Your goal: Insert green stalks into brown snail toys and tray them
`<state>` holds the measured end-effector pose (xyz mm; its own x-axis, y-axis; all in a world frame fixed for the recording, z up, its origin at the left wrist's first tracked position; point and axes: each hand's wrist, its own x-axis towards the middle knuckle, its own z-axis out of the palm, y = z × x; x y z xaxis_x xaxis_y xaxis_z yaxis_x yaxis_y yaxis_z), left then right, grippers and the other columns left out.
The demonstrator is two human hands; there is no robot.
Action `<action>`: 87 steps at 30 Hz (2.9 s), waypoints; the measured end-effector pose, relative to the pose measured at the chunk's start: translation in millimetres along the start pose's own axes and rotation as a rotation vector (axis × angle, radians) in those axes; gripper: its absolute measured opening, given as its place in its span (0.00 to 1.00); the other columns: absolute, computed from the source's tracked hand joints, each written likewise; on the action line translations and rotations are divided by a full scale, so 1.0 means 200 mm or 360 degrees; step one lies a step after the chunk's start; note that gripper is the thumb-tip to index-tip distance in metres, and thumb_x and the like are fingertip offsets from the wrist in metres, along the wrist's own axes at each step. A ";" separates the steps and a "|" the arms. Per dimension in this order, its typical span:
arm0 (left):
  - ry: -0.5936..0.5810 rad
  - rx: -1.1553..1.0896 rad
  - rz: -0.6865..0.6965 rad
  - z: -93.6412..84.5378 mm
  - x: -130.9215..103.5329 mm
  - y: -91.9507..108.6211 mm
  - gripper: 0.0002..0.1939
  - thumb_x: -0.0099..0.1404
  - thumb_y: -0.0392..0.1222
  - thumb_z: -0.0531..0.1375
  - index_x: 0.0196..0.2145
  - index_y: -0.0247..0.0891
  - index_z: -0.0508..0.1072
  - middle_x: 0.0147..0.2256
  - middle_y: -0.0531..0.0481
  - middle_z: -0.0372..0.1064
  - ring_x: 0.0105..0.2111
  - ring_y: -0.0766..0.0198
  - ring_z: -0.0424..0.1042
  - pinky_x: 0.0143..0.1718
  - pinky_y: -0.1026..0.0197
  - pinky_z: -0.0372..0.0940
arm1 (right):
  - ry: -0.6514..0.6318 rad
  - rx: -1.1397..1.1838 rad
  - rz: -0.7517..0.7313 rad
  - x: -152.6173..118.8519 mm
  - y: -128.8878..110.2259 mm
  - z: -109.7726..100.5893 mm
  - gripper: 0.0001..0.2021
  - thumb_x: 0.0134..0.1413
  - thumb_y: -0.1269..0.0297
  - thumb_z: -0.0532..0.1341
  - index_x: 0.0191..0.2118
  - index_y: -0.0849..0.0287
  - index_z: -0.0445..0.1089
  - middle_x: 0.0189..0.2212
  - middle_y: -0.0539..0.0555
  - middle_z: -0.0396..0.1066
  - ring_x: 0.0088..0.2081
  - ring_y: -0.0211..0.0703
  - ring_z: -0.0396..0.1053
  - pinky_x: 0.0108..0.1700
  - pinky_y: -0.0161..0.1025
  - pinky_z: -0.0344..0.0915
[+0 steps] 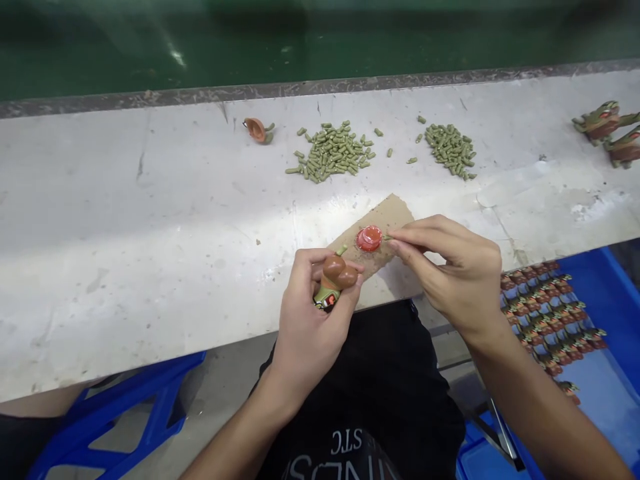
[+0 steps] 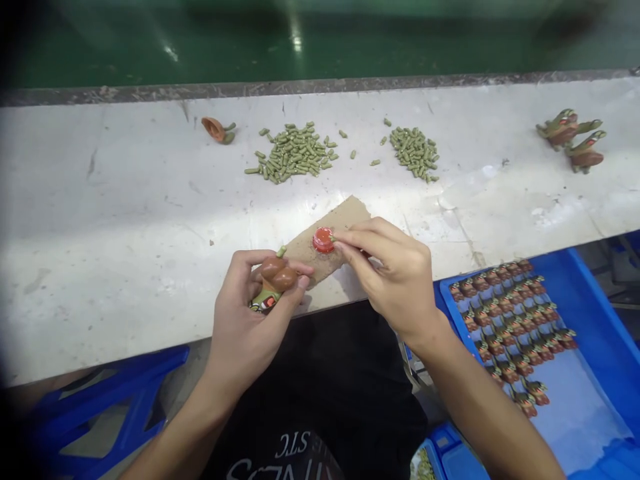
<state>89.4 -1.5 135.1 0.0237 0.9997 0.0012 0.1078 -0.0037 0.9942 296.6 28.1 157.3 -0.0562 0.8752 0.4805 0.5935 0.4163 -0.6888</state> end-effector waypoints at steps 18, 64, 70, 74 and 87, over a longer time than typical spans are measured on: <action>-0.0067 0.0000 -0.0001 0.00 0.00 -0.02 0.13 0.79 0.36 0.70 0.52 0.48 0.71 0.47 0.54 0.88 0.47 0.61 0.88 0.44 0.59 0.81 | -0.0081 -0.0101 -0.0237 -0.05 0.09 0.03 0.18 0.76 0.75 0.69 0.56 0.43 0.90 0.47 0.54 0.89 0.45 0.52 0.87 0.48 0.50 0.88; -0.0428 -0.0367 0.0007 -0.06 0.06 0.07 0.06 0.78 0.36 0.72 0.49 0.46 0.83 0.45 0.58 0.84 0.48 0.69 0.84 0.53 0.69 0.78 | -0.0180 0.1152 0.0920 -0.04 -0.15 -0.04 0.01 0.73 0.66 0.77 0.44 0.53 0.89 0.40 0.51 0.90 0.39 0.44 0.91 0.45 0.36 0.90; -0.0419 -0.0341 0.0034 -0.05 0.06 0.06 0.07 0.78 0.35 0.72 0.50 0.46 0.83 0.46 0.57 0.83 0.48 0.68 0.84 0.54 0.68 0.78 | -0.0222 0.1082 0.0931 -0.05 -0.15 -0.04 0.02 0.71 0.68 0.78 0.44 0.53 0.90 0.42 0.53 0.91 0.42 0.46 0.91 0.48 0.37 0.90; -0.0434 -0.0337 0.0049 -0.05 0.06 0.05 0.08 0.78 0.36 0.72 0.51 0.46 0.83 0.45 0.57 0.83 0.47 0.68 0.83 0.53 0.67 0.78 | -0.0232 0.1068 0.0934 -0.05 -0.14 -0.04 0.03 0.70 0.70 0.77 0.44 0.53 0.90 0.43 0.53 0.91 0.42 0.46 0.91 0.47 0.37 0.89; -0.0648 0.0054 0.0324 -0.13 0.03 0.05 0.16 0.80 0.34 0.70 0.59 0.50 0.77 0.51 0.55 0.80 0.50 0.66 0.79 0.55 0.66 0.72 | -0.0476 0.0534 0.0360 -0.06 -0.16 -0.14 0.07 0.74 0.76 0.73 0.45 0.56 0.86 0.44 0.51 0.88 0.45 0.42 0.86 0.50 0.36 0.81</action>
<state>64.4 4.1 147.1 0.4362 0.8878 0.1466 0.0931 -0.2066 0.9740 300.2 -2.4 189.6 -0.2126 0.9645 0.1565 0.3293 0.2215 -0.9179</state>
